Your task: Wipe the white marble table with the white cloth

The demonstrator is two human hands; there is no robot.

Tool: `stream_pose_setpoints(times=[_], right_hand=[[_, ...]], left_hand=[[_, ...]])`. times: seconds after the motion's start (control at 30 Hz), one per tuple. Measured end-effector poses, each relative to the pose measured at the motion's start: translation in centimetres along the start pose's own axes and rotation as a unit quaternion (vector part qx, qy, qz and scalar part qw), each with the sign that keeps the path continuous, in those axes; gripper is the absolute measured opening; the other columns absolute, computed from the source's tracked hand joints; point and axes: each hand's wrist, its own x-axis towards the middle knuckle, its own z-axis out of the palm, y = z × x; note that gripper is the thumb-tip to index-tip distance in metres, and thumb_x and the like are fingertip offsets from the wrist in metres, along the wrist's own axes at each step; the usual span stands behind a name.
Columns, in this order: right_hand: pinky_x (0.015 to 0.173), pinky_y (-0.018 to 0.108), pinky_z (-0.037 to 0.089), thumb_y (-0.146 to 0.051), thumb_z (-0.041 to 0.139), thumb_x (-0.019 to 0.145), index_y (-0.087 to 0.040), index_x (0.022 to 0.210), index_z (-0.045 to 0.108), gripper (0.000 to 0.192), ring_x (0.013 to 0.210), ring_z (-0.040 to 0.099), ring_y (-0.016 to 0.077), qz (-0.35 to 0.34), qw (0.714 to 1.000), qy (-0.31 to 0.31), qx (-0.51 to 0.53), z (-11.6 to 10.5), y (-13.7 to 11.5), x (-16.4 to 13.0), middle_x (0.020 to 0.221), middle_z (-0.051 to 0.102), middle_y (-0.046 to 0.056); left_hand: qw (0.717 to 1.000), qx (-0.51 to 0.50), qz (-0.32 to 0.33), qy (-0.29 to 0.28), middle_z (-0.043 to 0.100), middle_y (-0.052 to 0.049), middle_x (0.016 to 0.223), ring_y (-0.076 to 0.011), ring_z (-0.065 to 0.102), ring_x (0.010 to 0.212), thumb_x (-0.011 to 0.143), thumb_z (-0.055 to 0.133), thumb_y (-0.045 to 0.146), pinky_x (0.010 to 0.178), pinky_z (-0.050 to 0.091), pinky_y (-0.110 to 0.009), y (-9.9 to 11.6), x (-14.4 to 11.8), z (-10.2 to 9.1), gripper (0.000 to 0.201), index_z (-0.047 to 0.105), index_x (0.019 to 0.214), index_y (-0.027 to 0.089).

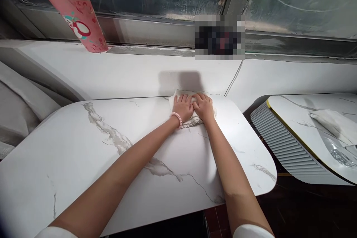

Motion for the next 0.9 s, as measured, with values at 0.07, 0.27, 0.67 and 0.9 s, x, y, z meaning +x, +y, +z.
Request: stream_pose_setpoints(times=[0.07, 0.27, 0.67, 0.9], right_hand=[[0.106, 0.041, 0.034, -0.021, 0.037, 0.086, -0.023, 0.120, 0.062, 0.042, 0.123, 0.050, 0.0248, 0.003, 1.000, -0.010, -0.008, 0.2, -0.1, 0.3, 0.130, 0.062, 0.007], [0.109, 0.041, 0.031, -0.021, 0.036, 0.089, -0.022, 0.125, 0.059, 0.043, 0.128, 0.047, 0.0238, 0.017, 0.999, -0.026, -0.028, 0.3, -1.2, 0.2, 0.136, 0.058, 0.007], [0.116, 0.043, 0.023, -0.028, 0.034, 0.094, -0.022, 0.134, 0.055, 0.045, 0.139, 0.036, 0.0225, 0.001, 0.997, -0.082, 0.016, 0.4, -5.5, -1.8, 0.148, 0.048, 0.005], [0.115, 0.046, 0.025, -0.028, 0.034, 0.095, -0.020, 0.137, 0.053, 0.046, 0.141, 0.034, 0.0248, -0.024, 0.996, -0.080, -0.014, -2.4, -7.3, -9.3, 0.149, 0.047, 0.008]], left_hand=[[1.000, 0.000, -0.003, 0.003, 0.048, -0.013, 0.148, -0.0287, 0.037, 0.139, 0.097, 0.031, 0.027, 0.120, 0.018, -0.053, -0.2, 0.2, 0.0, 0.048, 0.049, 0.139, 0.012], [1.000, 0.015, 0.001, -0.002, 0.046, -0.013, 0.150, -0.0288, 0.036, 0.140, 0.098, 0.030, 0.027, 0.119, 0.019, -0.053, -0.8, -0.1, -0.3, 0.049, 0.047, 0.141, 0.011], [0.999, 0.034, -0.011, -0.003, 0.043, -0.012, 0.153, -0.0271, 0.034, 0.143, 0.098, 0.030, 0.031, 0.120, 0.018, -0.051, -4.2, -3.8, -2.2, 0.051, 0.045, 0.144, 0.014], [0.998, 0.059, 0.024, 0.016, 0.044, -0.016, 0.152, -0.0316, 0.036, 0.142, 0.098, 0.031, 0.031, 0.119, 0.021, -0.055, -1.4, -11.6, -3.0, 0.052, 0.045, 0.144, 0.010]])
